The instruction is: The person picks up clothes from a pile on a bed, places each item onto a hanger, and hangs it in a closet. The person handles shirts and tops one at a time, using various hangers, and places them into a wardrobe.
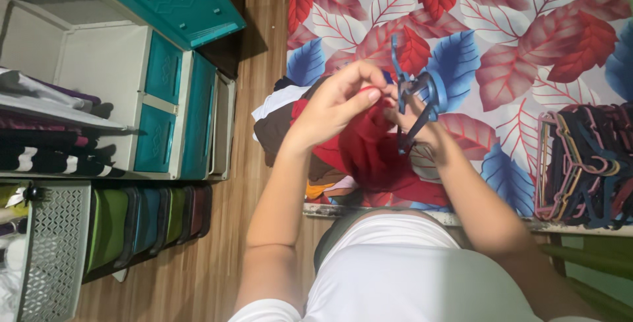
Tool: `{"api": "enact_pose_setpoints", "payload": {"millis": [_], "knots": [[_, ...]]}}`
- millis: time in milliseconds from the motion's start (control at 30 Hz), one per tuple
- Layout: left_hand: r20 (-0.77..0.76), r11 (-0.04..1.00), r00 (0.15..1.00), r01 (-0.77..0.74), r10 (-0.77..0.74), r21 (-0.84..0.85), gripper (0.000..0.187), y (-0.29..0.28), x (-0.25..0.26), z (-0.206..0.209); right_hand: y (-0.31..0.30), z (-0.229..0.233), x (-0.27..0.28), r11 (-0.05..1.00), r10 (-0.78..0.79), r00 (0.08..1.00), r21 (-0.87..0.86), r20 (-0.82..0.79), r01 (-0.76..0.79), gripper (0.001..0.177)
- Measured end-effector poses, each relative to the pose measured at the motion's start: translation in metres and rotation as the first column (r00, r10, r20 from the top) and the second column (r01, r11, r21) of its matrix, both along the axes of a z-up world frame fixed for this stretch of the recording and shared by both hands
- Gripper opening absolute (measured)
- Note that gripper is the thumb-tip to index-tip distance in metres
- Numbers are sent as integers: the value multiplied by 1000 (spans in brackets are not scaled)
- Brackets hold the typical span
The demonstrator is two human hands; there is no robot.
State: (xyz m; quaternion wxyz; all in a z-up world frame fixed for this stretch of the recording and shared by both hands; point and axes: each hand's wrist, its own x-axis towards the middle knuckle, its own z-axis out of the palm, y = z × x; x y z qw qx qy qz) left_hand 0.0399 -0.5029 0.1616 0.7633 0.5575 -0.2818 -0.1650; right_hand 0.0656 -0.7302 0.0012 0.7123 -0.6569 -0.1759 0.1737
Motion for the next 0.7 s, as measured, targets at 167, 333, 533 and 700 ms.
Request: {"api": "enact_pose_setpoints", "payload": {"millis": [167, 333, 533, 700], "knots": [[326, 875, 941, -232, 91, 426, 9, 37, -12, 2, -35, -1, 4, 882, -392, 881, -164, 266, 442, 16], [704, 532, 709, -613, 44, 584, 47, 38, -18, -47, -66, 47, -29, 830, -486, 787, -82, 379, 552, 14], [709, 566, 695, -635, 121, 526, 61, 22, -15, -65, -67, 77, -50, 760, -451, 785, -279, 424, 587, 22], [525, 692, 832, -487, 180, 533, 65, 13, -3, -80, -100, 92, -54, 676, -335, 818, -485, 468, 555, 50]]}}
